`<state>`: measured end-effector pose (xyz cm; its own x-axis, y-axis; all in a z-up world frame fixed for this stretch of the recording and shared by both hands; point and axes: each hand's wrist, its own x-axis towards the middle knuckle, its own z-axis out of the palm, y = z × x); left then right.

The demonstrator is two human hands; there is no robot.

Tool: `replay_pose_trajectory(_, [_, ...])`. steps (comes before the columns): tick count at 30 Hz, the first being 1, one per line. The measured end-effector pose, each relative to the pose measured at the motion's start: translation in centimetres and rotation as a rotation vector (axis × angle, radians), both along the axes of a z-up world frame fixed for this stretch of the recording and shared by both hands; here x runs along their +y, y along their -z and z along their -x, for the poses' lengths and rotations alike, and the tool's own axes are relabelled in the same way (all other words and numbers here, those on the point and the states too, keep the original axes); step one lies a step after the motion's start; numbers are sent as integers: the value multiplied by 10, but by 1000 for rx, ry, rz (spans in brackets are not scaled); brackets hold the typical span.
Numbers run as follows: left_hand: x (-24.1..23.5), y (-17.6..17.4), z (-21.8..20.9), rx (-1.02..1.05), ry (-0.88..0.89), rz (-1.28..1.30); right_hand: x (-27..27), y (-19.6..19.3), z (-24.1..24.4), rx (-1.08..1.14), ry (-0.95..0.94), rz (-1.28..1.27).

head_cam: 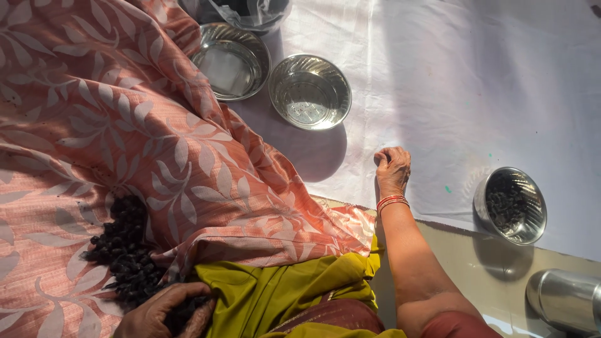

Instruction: The person sits on the floor and uses both hands to process a dark, fibrous material. They repeatedly pull small pieces from a larger bundle held in their left hand and place them into a metal bowl on the floor. The person also moves a second metal bowl and a small black rectangular object on the floor during the task.

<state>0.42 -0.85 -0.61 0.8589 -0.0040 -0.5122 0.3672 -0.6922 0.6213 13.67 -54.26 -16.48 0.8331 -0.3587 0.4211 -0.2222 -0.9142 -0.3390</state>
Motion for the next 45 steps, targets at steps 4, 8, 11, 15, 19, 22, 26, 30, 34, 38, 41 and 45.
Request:
replay_pose_trajectory(4, [4,18,4,-48,-35,93,-28,26,-18,-21,6,28])
replay_pose_trajectory(8, [1,-1,4,-39,-27,73,-40,40,-50,-182,161,-795])
replay_pose_trajectory(11, [3,9,5,-126,-2,134,21,-19,-86,-167,32,-875])
replay_pose_trajectory(15, [1,7,4,-114,-3,155,114,-89,-120,121,-72,-557])
replay_pose_trajectory(19, [7,3,8,-141,-16,133,112,-58,-139,100,-270,-704])
replay_pose_trajectory(22, [11,-1,9,-82,-27,135,129,-104,-111,235,132,-451])
replay_pose_trajectory(26, [13,21,15,-43,12,119,50,-48,-50,86,-25,-291])
replay_pose_trajectory(30, [9,7,8,-139,5,165,-3,5,42,295,256,-30])
replay_pose_trajectory(34, [6,3,2,-84,30,169,8,23,79,411,209,135])
replay_pose_trajectory(38, [4,4,4,-153,50,175,41,7,56,513,179,162])
replay_pose_trajectory(41, [6,2,8,-189,41,159,52,1,37,514,178,157])
replay_pose_trajectory(45, [7,-2,7,-133,40,166,41,16,31,441,146,141])
